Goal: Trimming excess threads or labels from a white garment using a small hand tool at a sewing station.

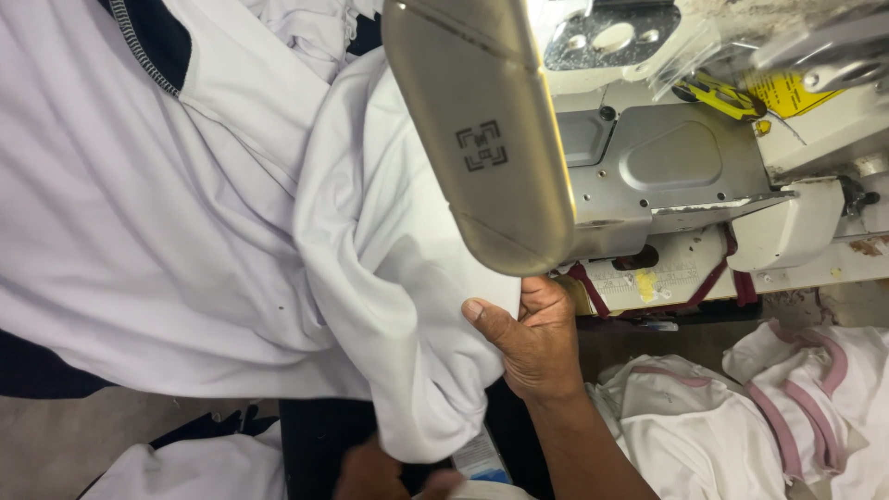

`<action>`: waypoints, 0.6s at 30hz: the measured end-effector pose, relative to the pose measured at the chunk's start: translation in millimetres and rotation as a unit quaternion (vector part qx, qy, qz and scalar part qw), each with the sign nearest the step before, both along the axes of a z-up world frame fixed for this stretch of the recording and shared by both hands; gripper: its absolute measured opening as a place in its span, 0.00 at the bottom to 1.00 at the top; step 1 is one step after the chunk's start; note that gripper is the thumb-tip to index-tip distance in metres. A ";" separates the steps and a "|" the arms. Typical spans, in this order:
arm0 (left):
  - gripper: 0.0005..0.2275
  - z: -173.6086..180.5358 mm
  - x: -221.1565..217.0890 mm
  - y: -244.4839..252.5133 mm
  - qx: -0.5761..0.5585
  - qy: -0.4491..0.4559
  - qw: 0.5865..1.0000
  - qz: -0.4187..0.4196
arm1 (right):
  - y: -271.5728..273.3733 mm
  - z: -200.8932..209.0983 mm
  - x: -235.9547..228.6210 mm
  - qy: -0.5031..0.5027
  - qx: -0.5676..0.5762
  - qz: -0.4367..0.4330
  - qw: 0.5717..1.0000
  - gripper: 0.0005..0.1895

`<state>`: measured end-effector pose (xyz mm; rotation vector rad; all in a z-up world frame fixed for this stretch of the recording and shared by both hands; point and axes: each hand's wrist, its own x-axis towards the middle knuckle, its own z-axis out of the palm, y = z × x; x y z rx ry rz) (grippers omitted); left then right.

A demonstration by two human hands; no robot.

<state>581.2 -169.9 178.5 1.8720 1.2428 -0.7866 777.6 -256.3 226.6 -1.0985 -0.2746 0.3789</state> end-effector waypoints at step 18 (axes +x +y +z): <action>0.25 84.5 46.7 137.4 -0.393 -0.691 0.418 0.440 | 3.4 -12.0 3.6 -0.019 -0.056 -0.016 0.998 0.18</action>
